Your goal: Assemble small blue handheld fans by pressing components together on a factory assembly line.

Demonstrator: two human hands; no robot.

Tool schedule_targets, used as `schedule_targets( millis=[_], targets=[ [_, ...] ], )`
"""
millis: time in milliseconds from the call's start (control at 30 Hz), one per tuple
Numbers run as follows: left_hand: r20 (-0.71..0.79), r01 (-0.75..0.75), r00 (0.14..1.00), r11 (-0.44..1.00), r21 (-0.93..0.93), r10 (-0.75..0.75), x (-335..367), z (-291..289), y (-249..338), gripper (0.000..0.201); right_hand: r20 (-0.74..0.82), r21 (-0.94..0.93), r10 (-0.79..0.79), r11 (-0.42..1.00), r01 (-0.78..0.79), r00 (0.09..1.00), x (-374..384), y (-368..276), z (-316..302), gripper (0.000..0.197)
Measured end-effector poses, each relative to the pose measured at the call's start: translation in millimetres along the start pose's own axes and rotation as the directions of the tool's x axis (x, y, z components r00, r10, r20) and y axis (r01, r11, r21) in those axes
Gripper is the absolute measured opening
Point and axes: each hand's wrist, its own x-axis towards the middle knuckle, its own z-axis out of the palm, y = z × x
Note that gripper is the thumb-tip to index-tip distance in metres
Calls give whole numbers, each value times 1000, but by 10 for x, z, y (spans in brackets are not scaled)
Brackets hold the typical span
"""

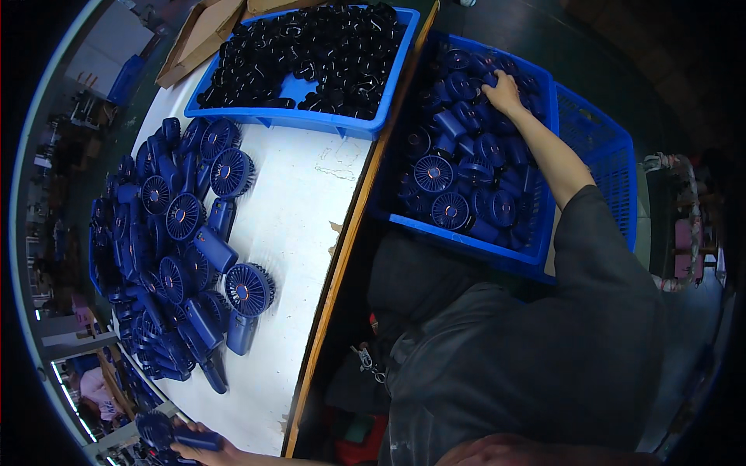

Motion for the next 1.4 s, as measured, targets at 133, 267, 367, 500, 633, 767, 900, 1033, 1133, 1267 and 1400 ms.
schedule_targets(
  millis=[133,267,367,500,633,767,900,1033,1133,1267,1400],
  targets=[
    [780,537,624,702,-468,43,-612,61,-171,97,12,-34,-277,960,278,961,-325,-302,-22,43],
    [452,149,892,924,-352,29,-1561,1051,-391,82,276,733,-579,643,222,768,-1836,-1627,-493,28],
    [460,160,887,906,-391,42,-1976,1656,-804,94,397,904,-846,427,7,357,-2901,-2163,-829,38],
    [418,138,908,939,-314,7,-2232,2170,-939,90,420,876,-904,382,-295,75,-3778,-2400,-882,54],
    [249,135,965,971,-196,-84,-2096,2302,-964,68,320,947,-934,312,-70,161,-4008,-2473,-899,55],
    [305,409,897,861,-302,-319,-1911,2393,-929,54,210,921,-967,246,303,147,-3932,-2606,-905,41],
    [656,713,657,588,-382,-371,-1768,2453,-989,66,30,802,-998,-11,598,-58,-3635,-2876,-982,35],
    [750,633,632,687,-356,-194,-1977,2637,-934,79,511,777,-725,158,609,-463,-3063,-3370,-1416,49],
    [738,620,608,755,-212,-291,-1972,2509,-903,84,595,621,-625,-42,783,-506,-2137,-3901,-1440,33],
    [799,631,580,709,-315,-162,-1959,2283,-868,75,455,37,-812,428,903,366,-1029,-4173,-489,16],
    [766,629,628,670,-395,-138,-1972,2283,-801,60,519,-208,-754,345,915,402,-709,-4022,107,21]
  ],
)
